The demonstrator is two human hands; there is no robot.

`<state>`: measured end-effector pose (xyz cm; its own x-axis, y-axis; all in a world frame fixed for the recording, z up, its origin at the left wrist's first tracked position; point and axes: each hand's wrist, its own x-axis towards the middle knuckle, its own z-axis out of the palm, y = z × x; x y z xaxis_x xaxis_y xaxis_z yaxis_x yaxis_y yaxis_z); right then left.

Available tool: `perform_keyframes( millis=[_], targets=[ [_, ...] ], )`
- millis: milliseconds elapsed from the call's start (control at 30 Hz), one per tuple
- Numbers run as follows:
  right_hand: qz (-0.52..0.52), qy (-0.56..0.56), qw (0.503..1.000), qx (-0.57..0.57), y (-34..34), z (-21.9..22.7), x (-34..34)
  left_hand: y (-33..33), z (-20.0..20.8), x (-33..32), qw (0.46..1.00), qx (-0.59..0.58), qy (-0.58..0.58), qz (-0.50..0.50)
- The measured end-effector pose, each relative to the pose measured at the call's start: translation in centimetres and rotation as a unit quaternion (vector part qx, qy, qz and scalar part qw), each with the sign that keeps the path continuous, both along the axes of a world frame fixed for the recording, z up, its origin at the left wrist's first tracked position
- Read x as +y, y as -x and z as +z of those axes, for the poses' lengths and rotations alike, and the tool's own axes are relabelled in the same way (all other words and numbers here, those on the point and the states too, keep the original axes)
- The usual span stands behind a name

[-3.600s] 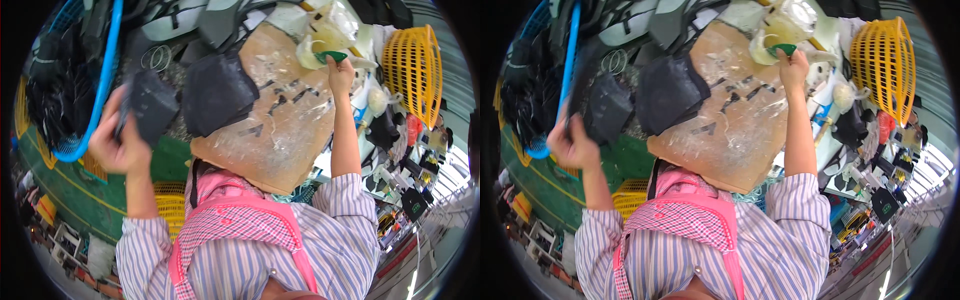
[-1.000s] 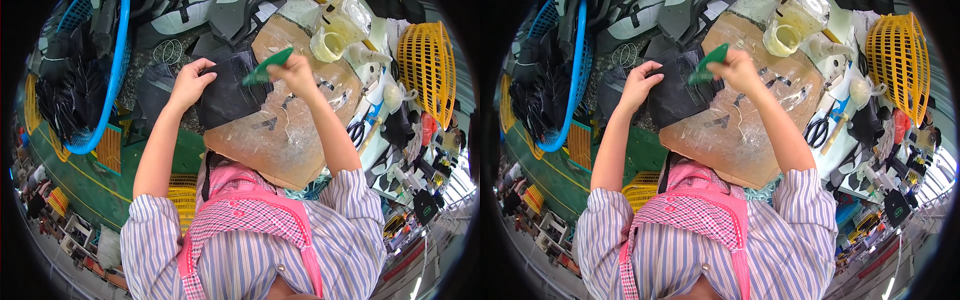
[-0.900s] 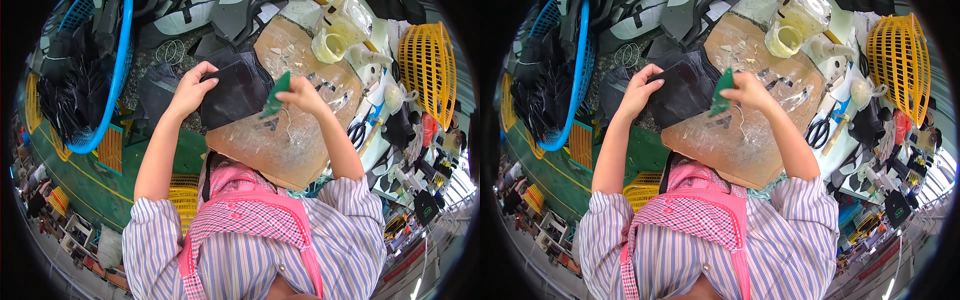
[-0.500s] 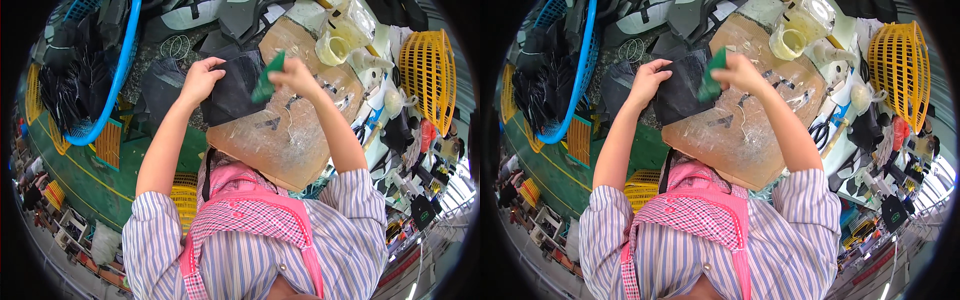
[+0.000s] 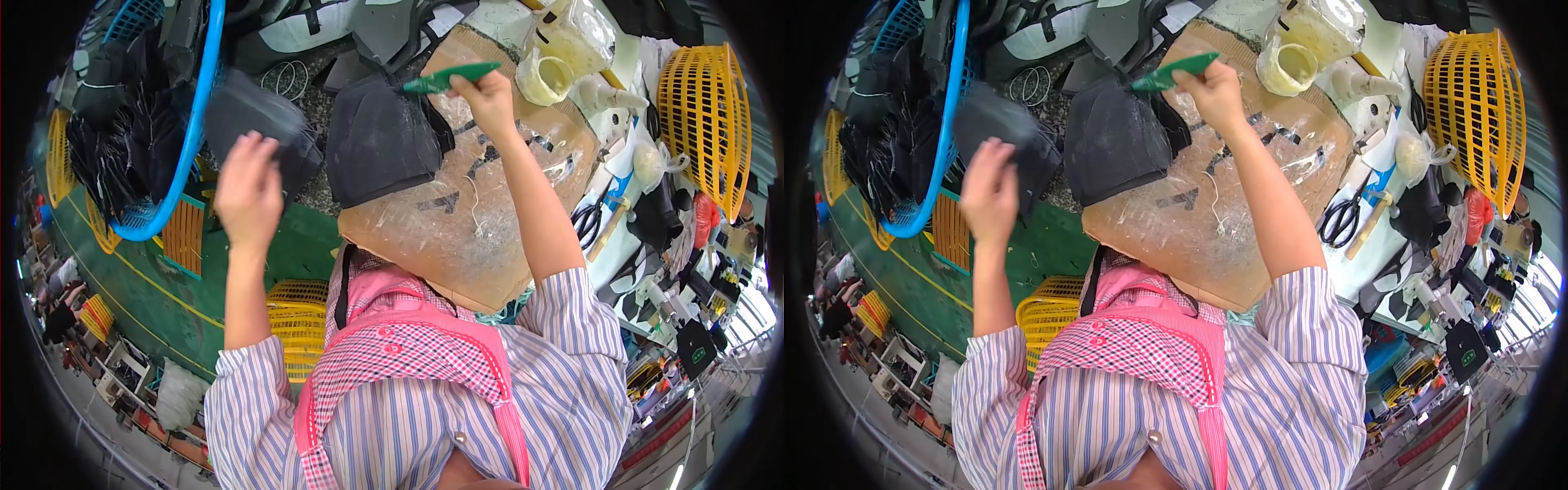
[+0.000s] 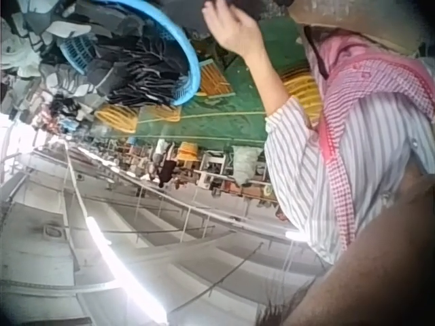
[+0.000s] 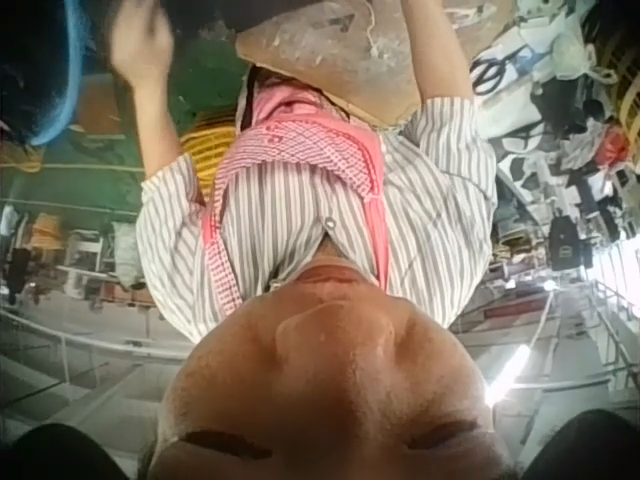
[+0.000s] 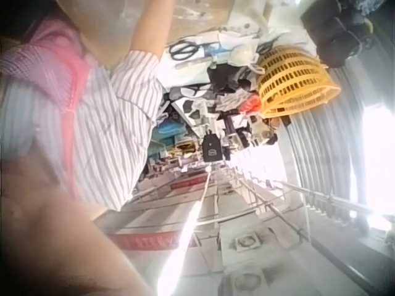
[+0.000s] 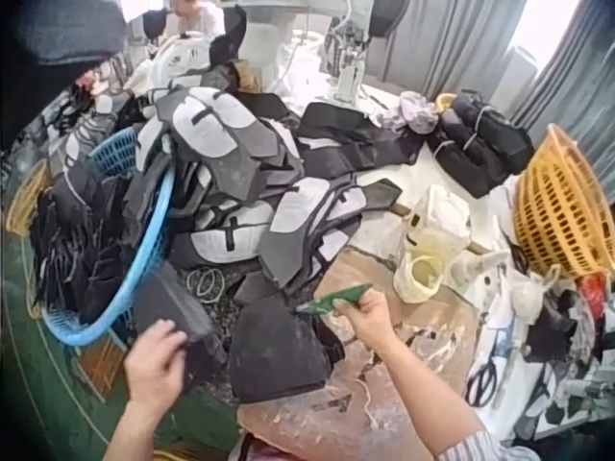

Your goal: The recorder is applying glue to black shoe components using a spreader tool at a workbench in a factory setting.

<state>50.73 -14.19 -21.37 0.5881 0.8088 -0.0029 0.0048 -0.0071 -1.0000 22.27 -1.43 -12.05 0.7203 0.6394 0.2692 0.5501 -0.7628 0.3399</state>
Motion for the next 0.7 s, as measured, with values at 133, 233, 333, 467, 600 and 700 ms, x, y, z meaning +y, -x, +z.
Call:
perform_keyframes(
  millis=[133, 233, 333, 467, 600, 700],
  targets=[
    [0.155, 0.164, 0.969, 0.103, 0.2, 1.3, -5.5, -2.8, -1.9, -4.4, 0.989, -0.049, 0.104, -0.093],
    [0.137, 0.141, 0.966, 0.166, 0.2, 2.4, -7.5, -6.2, -3.5, -6.1, 0.975, 0.004, 0.112, -0.191],
    [-0.110, 0.003, 0.994, 0.009, -2.1, 3.9, -6.3, -6.7, -4.4, -5.9, 0.971, 0.029, 0.083, -0.224],
    [-0.324, 0.111, 0.872, -0.349, -8.0, 1.9, -7.4, -7.6, -5.7, -5.5, 0.969, -0.049, 0.005, -0.242],
    [-0.252, 0.146, 0.919, -0.267, -8.4, 4.7, -8.6, -7.8, -5.4, -2.0, 0.930, -0.096, 0.341, 0.094],
    [-0.347, 0.013, 0.933, -0.099, -8.3, 5.3, -8.8, -6.2, -6.7, -0.5, 0.891, -0.222, 0.348, 0.189]
  ],
)
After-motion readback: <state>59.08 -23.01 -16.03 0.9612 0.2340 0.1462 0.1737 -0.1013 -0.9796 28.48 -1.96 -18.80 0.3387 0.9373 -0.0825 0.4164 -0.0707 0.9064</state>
